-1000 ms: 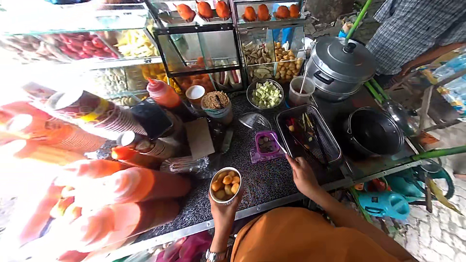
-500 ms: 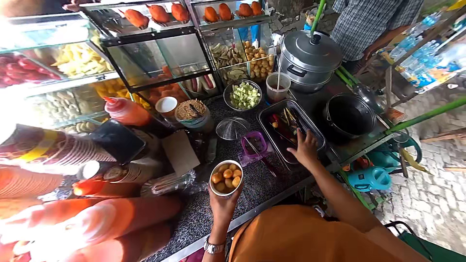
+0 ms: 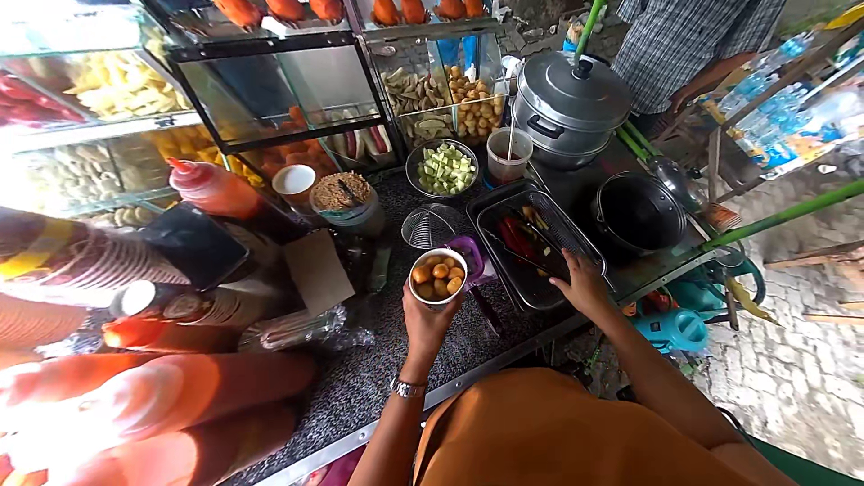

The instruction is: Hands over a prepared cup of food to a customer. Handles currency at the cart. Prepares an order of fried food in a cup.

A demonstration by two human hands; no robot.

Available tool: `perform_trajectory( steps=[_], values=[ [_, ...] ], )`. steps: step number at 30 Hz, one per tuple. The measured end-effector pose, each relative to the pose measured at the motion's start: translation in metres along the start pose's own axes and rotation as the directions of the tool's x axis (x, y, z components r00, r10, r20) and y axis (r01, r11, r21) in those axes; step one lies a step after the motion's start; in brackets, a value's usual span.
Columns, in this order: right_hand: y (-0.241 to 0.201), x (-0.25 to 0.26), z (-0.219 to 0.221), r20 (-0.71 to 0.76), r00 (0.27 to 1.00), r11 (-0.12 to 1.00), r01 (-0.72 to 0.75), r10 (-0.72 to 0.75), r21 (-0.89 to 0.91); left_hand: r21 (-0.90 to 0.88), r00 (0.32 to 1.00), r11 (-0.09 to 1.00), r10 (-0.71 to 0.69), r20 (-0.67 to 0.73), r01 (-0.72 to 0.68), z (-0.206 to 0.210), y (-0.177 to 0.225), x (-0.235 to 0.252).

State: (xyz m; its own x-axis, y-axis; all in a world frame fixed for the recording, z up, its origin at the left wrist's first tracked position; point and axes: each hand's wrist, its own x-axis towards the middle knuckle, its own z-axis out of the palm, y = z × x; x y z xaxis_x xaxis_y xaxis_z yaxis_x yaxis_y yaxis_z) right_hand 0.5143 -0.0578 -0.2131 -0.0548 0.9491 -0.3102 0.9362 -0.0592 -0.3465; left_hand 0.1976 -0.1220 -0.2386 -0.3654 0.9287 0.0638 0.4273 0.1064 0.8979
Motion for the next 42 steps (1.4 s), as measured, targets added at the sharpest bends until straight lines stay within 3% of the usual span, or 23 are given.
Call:
perform_trajectory(
  steps=[6,10,13,17,21,25,29,33,36,38,42],
  values=[
    [0.024,0.025,0.024,-0.134,0.991,0.996,-0.002,0.013,0.086,-0.020,1.000,1.000,-0.005,0.012,0.006,0.018,0.003,0.001],
    [0.021,0.022,0.000,-0.180,0.982,0.996,-0.046,0.060,0.081,-0.015,1.000,1.000,0.006,0.012,-0.006,0.025,0.008,-0.002],
    [0.018,0.028,-0.019,-0.116,0.987,0.993,-0.116,0.115,0.003,-0.009,1.000,1.000,0.018,0.013,-0.017,0.030,0.012,0.000],
    [0.024,0.050,-0.019,-0.078,0.994,0.994,-0.082,0.076,-0.068,0.000,0.999,1.000,0.024,0.040,-0.024,0.041,0.019,0.009],
    [0.031,0.050,-0.031,-0.080,0.995,0.998,-0.064,0.062,-0.021,0.017,0.998,1.000,-0.013,0.067,0.012,0.053,0.030,0.019],
    [0.028,0.012,-0.060,-0.184,0.974,0.967,0.165,-0.129,0.196,0.019,0.998,1.000,-0.010,0.065,0.009,0.066,0.031,0.030],
    [0.025,-0.027,-0.077,-0.140,0.947,0.909,0.317,-0.289,0.271,0.023,0.999,1.000,-0.014,0.049,0.013,0.075,0.036,0.036],
    [0.041,-0.037,-0.091,-0.103,0.971,0.964,0.227,-0.214,0.140,0.023,0.999,0.999,-0.038,0.038,0.037,0.079,0.038,0.039],
    [0.055,-0.034,-0.097,0.095,0.994,0.992,0.072,-0.061,-0.107,-0.017,1.000,1.000,-0.016,0.018,0.016,0.080,0.034,0.037],
    [0.061,-0.030,-0.089,0.211,0.977,0.969,0.054,-0.002,-0.241,-0.022,1.000,1.000,-0.019,0.016,0.019,0.080,0.032,0.036],
    [0.065,-0.027,-0.081,0.224,0.975,0.968,0.058,-0.002,-0.243,0.000,1.000,1.000,-0.004,0.024,0.004,0.079,0.029,0.032]
  ],
)
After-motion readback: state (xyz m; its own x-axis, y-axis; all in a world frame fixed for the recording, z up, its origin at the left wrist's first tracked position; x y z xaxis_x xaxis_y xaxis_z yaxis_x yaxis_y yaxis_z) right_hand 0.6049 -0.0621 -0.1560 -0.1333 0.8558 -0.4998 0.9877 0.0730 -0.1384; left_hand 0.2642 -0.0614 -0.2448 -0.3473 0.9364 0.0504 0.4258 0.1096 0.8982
